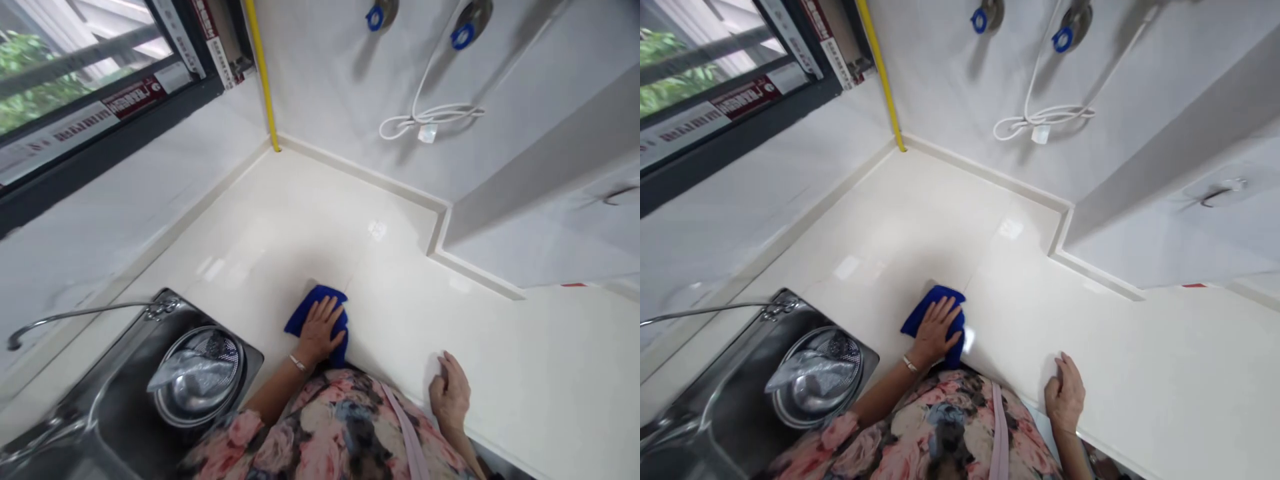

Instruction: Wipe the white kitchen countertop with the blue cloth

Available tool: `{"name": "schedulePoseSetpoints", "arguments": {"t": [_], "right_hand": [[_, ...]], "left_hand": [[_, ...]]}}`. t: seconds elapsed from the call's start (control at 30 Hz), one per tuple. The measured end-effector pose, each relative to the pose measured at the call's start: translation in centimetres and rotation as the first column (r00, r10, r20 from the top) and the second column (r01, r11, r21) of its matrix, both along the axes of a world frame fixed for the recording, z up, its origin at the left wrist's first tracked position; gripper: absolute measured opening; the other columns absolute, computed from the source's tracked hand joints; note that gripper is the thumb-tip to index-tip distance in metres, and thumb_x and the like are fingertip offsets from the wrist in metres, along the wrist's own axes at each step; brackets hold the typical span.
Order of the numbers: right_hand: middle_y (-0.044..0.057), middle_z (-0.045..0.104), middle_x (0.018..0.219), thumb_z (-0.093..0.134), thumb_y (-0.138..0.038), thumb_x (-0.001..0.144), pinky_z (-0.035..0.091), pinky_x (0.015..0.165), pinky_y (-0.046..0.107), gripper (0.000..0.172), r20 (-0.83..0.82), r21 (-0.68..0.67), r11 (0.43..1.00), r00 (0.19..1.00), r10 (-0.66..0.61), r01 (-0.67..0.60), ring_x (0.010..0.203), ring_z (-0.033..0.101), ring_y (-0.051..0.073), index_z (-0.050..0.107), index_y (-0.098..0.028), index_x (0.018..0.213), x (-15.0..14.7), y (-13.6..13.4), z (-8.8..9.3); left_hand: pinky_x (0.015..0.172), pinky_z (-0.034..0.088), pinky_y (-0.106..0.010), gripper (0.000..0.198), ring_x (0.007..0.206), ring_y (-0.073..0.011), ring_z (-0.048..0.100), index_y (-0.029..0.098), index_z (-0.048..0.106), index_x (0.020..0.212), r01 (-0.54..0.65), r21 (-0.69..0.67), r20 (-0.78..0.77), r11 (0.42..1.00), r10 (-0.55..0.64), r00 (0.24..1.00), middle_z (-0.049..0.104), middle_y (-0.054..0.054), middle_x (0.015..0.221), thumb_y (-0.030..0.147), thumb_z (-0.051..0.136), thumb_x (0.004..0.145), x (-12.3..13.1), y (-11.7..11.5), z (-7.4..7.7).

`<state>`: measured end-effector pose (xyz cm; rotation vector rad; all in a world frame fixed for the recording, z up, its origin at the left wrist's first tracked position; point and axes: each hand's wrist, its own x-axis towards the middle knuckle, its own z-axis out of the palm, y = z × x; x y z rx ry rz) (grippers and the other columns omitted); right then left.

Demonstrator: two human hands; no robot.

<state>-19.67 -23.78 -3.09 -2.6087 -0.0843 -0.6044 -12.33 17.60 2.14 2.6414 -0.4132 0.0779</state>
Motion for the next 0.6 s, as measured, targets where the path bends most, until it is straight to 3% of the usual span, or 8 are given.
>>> {"name": "schedulePoseSetpoints", "arguments": {"t": [0.13,0.23,0.4,0.6], "right_hand": [[0.022,0.067,0.136,0.045,-0.021,0.092,0.054,0.108,0.061,0.04,-0.038,0.014,1.0,0.999,-0.02,0.021,0.128,0.064,0.037,0.068,-0.011,0.123,-0.1,-0.1,0.3],[0.023,0.067,0.135,0.048,-0.025,0.089,0.053,0.107,0.062,0.041,-0.092,0.012,0.999,0.994,-0.052,0.053,0.127,0.065,0.04,0.068,-0.011,0.122,-0.3,-0.2,0.4],[0.022,0.069,0.132,0.047,-0.027,0.086,0.056,0.099,0.058,0.042,-0.138,-0.049,0.995,0.986,-0.091,0.085,0.118,0.068,0.04,0.069,-0.012,0.118,-0.4,-0.3,0.7],[0.022,0.07,0.129,0.049,-0.031,0.083,0.056,0.09,0.055,0.041,-0.18,-0.114,0.987,0.974,-0.136,0.117,0.109,0.069,0.04,0.07,-0.013,0.113,-0.6,-0.5,1.0]], "left_hand": [[0.132,0.025,-0.057,0.061,0.161,-0.032,0.029,0.023,0.047,0.158,-0.301,0.125,-0.018,0.945,0.306,0.952,0.039,-0.01,0.17,0.043,0.052,0.101,-2.4,7.7,0.3],[0.132,0.021,-0.059,0.061,0.16,-0.0345,0.028,0.018,0.05,0.156,-0.528,0.189,0.002,0.828,0.537,0.844,0.04,-0.013,0.169,0.047,0.046,0.102,-1.9,12.6,0.7],[0.132,0.017,-0.059,0.067,0.161,-0.0369,0.024,0.01,0.049,0.156,-0.785,0.22,0.088,0.579,0.789,0.608,0.037,-0.018,0.17,0.05,0.037,0.104,2.7,19.7,1.0],[0.133,0.013,-0.059,0.067,0.161,-0.0379,0.023,0.01,0.045,0.158,-0.894,0.21,0.107,0.396,0.899,0.424,0.035,-0.02,0.17,0.049,0.038,0.104,8.9,28.3,0.7]]}}
